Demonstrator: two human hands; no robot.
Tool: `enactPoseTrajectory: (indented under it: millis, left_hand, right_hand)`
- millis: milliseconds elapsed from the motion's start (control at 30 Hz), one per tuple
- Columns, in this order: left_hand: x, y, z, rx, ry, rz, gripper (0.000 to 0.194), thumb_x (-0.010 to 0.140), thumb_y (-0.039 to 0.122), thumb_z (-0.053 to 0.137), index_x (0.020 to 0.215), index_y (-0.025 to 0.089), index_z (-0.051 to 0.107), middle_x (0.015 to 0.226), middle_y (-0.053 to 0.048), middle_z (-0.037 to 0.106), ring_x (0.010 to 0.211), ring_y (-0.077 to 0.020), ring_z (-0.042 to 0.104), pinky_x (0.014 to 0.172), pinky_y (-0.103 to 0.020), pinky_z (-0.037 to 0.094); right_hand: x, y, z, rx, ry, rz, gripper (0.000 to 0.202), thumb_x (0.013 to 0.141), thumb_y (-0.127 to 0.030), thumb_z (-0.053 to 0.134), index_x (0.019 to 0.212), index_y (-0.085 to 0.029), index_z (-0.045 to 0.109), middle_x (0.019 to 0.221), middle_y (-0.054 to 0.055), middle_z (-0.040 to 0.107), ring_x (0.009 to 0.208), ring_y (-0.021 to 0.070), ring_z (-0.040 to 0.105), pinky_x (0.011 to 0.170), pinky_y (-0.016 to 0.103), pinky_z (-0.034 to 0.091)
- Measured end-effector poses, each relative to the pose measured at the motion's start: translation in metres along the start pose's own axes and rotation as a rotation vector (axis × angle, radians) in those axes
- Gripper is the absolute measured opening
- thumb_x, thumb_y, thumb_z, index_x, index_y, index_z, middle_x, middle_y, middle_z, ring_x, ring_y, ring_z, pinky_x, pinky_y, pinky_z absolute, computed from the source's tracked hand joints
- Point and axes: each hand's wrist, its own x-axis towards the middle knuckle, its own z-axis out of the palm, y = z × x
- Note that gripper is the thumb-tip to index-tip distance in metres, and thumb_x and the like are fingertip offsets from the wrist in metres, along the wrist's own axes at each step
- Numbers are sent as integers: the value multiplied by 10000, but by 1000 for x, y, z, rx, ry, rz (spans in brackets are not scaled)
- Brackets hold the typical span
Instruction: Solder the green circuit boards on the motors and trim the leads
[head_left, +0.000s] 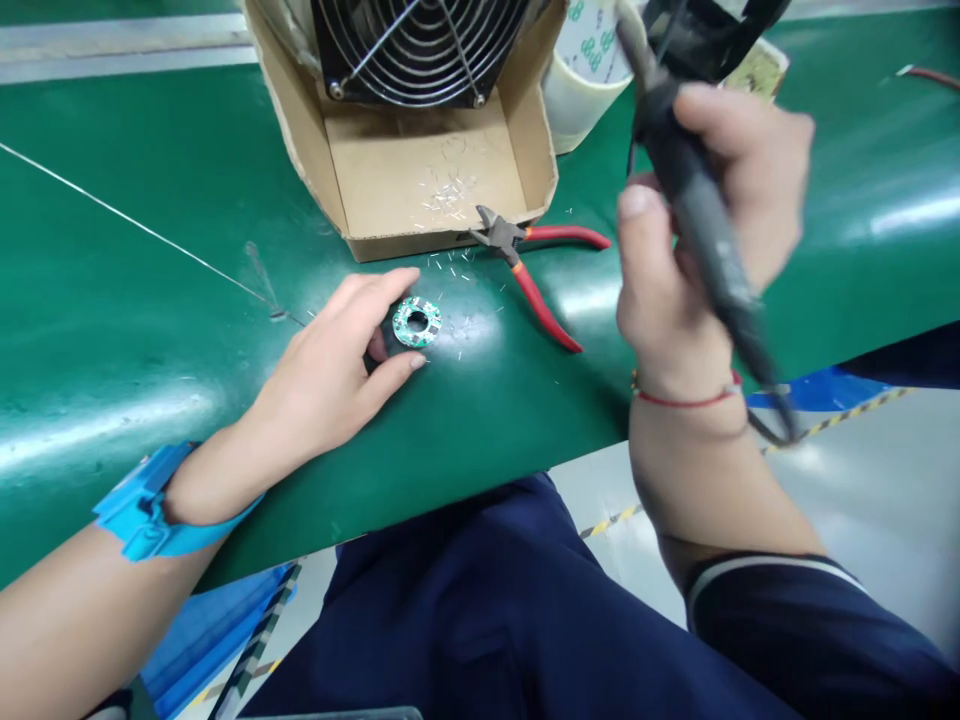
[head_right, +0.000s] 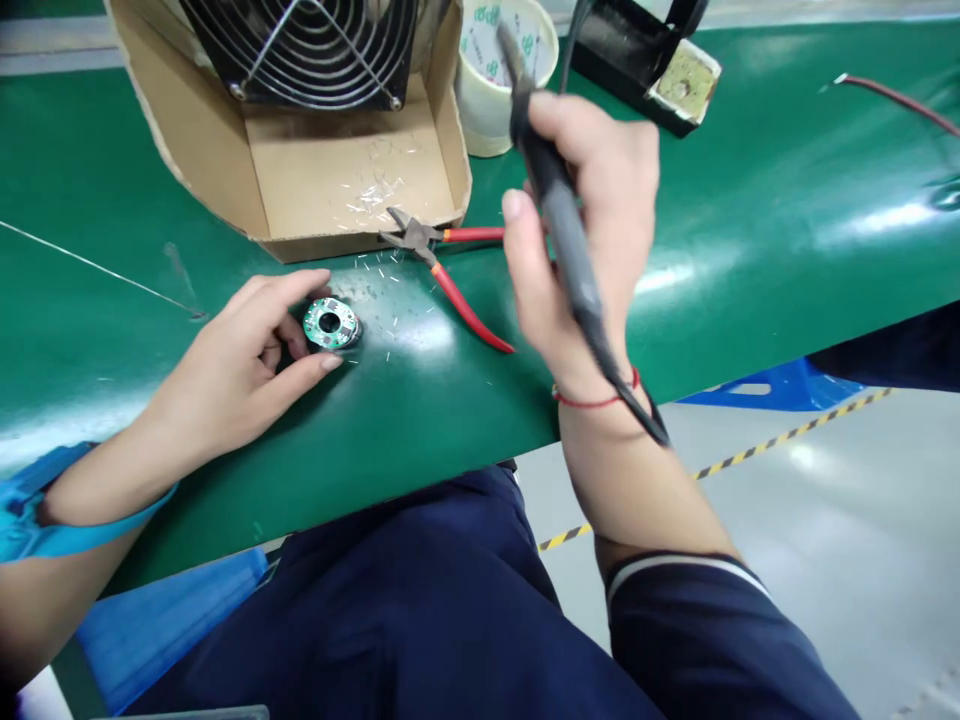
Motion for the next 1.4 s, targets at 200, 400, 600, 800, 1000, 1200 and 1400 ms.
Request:
enactPoseTrajectory:
  millis: [200,400,600,800,1000,1200,1400]
  left_hand:
    - [2,1,2,125,-28,-18,413,928,222,644,1340,208,635,903,-12,593,670,-144,508,733,-314,473]
    - [0,3,-1,-17,-1,-73,400,918,248,642,1311,214,576,715,48,509,585,-127,476,636,-286,431]
    - [-1,7,0,22,36,-94,343,865,250,716,1176,206,576,761,46,494,588,-108,458,612,-268,409]
    - [-4,14,0,87,52,-81,346,846,259,771,1125,204,573,806,39,512,638,-114,492,627,-266,408]
    - [-8,14,1,183,75,2,373,829,231,799,1132,211,582,945,1,626,904,-190,674,703,-278,467]
    - [-14,12,1,299,127,108,386,862,253,817,1166,230,581,1057,-20,670,953,-206,706,667,-287,473]
    - [-13,11,2,363,169,167,365,871,301,825,1153,232,604,1034,-29,662,874,-208,687,627,-307,453]
  right_hand:
    - [17,48,-2,-118,-110,-166,430,1086,-429,501,1448,-206,565,1455,96,678,1149,205,764,996,351,567]
    - [-15,42,7,-362,-363,-170,1048,745,-652,846,1532,-144,376,1596,259,472,1500,456,447,1240,718,336]
    - [-34,31,8,-466,-215,-203,439,820,-166,604,1252,-242,583,1030,91,660,951,309,656,815,504,585]
    - [-52,19,11,-355,-220,-330,425,829,-124,574,1228,-267,591,1069,56,738,921,270,695,803,436,580]
    - [-58,-1,11,-436,-271,-463,371,934,-166,516,1295,-225,578,1029,94,702,848,258,644,705,396,531]
    - [-53,-9,9,-515,-322,-551,299,1042,-194,415,1307,-196,553,960,90,659,897,271,604,764,410,501]
    - [-50,-15,2,-593,-385,-617,294,1059,-209,410,1265,-168,616,811,47,580,727,224,481,658,349,417]
